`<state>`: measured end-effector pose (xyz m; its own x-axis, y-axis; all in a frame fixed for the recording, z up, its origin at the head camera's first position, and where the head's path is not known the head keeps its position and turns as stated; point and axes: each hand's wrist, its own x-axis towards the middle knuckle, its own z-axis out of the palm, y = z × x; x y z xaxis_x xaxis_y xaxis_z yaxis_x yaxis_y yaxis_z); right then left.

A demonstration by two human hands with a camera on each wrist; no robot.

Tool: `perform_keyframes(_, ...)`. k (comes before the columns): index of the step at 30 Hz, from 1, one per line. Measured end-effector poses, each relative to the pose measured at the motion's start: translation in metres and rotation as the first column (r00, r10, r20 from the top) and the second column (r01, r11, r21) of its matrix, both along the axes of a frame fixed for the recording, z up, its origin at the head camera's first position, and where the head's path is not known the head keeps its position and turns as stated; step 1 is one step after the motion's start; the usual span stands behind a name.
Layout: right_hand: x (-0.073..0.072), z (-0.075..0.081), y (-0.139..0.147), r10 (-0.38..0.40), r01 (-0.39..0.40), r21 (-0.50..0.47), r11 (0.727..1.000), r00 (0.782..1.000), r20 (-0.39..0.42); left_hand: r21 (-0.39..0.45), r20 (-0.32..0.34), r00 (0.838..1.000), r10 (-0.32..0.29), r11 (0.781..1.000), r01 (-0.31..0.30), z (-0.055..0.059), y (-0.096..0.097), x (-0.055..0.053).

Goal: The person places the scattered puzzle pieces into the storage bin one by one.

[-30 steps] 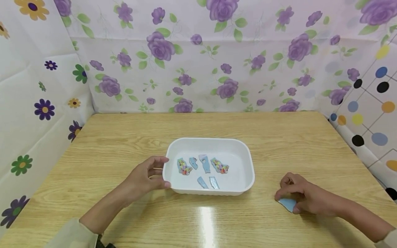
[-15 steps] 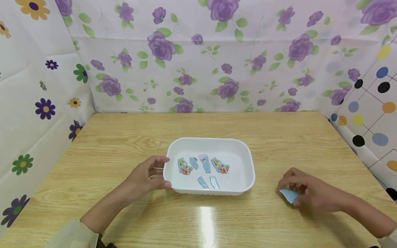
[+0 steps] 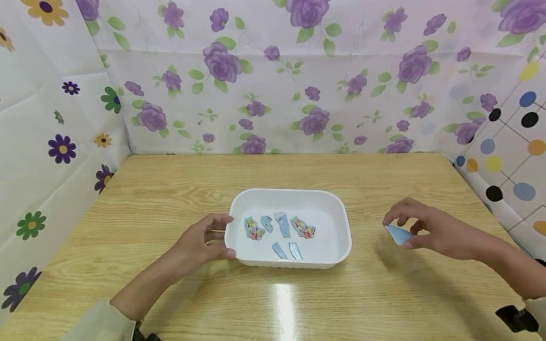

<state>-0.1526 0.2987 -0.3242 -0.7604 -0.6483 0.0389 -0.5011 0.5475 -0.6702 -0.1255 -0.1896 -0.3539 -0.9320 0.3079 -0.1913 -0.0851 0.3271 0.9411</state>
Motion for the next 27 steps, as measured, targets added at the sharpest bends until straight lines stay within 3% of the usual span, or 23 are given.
perform_keyframes(5,-0.007,0.010,-0.011,-0.017,0.017,-0.010,1.000,1.000,-0.017,0.010,0.000,1.000,-0.001,1.000,0.001,-0.001,-0.001,0.000)
perform_keyframes(10,-0.012,0.008,-0.020,-0.025,0.027,-0.040,0.999,0.999,0.037,0.034,-0.003,1.000,-0.007,0.999,0.007,-0.001,-0.001,0.000)
perform_keyframes(27,-0.026,0.021,-0.064,-0.041,0.045,-0.044,0.998,0.996,0.084,0.042,0.006,1.000,-0.016,0.999,0.016,-0.001,-0.001,0.000)
